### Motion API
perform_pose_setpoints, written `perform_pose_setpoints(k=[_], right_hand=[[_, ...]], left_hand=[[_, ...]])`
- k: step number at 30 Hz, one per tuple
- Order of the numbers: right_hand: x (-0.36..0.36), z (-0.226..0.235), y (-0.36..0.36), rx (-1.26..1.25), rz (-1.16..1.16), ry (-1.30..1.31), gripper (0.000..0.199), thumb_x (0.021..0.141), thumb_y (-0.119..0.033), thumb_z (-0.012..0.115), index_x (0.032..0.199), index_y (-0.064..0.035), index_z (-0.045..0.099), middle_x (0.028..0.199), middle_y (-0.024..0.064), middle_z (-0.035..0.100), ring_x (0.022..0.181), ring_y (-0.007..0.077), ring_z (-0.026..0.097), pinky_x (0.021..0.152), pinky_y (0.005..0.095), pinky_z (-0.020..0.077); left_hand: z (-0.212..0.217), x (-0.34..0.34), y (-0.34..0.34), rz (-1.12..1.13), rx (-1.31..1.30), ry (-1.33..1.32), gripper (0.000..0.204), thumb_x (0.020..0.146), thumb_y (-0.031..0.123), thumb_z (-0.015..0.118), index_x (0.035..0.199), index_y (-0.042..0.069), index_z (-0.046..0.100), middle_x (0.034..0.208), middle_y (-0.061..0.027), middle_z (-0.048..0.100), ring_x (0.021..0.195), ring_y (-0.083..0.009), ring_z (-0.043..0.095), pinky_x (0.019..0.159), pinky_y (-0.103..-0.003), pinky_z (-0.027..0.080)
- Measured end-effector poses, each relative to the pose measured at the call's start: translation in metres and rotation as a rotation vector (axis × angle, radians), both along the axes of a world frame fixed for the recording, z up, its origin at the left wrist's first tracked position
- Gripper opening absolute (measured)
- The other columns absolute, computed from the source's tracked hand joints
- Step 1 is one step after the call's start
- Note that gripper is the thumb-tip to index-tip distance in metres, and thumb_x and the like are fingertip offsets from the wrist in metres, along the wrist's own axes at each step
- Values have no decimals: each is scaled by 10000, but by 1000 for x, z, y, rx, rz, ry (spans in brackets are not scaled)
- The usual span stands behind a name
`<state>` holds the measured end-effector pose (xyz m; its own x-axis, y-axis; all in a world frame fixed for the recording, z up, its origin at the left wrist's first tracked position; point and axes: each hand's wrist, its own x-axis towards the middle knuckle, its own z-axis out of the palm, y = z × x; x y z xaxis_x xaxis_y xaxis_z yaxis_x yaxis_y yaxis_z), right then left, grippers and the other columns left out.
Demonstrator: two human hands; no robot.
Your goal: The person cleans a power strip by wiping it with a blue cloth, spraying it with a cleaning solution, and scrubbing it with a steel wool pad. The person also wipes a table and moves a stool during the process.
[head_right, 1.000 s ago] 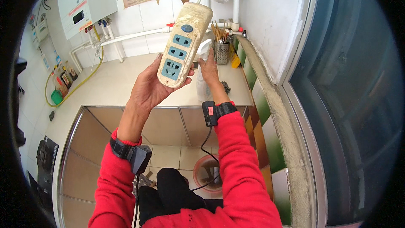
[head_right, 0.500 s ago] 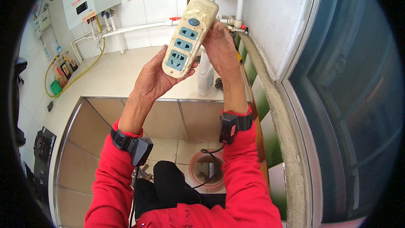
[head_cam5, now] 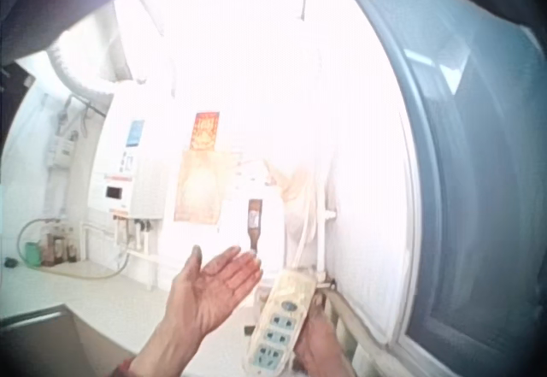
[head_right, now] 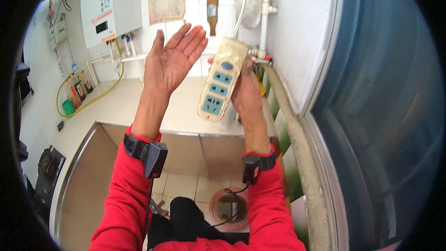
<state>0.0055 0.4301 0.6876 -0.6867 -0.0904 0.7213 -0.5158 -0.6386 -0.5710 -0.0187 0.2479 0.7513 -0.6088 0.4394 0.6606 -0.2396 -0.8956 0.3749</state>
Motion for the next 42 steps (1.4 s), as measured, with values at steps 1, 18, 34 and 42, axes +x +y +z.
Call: perform_pose_setpoints(k=[1,18,34,42], right_hand=[[1,0,0,-20,8,-33,721,968,-560,422,1452,-32,348,1285,257,562,1097,306,619,908,416,533],[15,-14,23,-121,-13,-69,547,1027,-442,398,1363,-16,464,1240,139,610,1066,251,634,883,382,551],[12,-22,38,-252,11,-164,490,1017,-413,459,1308,-22,513,1176,107,645,1019,218,648,876,362,551],[19,-14,40,-138,-10,-119,513,1004,-426,474,1305,-13,519,1147,135,651,994,226,654,854,371,560]], left_hand=[[19,-1,9,34,24,14,613,1036,416,368,1327,-120,427,1385,-317,437,1332,-419,405,1160,-523,317],[2,5,66,-46,91,171,424,1029,310,447,1197,-64,553,1172,-220,613,1113,-312,593,1083,-446,437],[-11,32,74,255,-96,251,397,1024,242,438,1200,-100,538,1229,-229,586,1186,-322,553,1067,-427,432],[-53,39,41,156,-218,316,403,1012,235,448,1140,-122,584,1164,-225,631,1091,-300,610,1047,-427,434]])
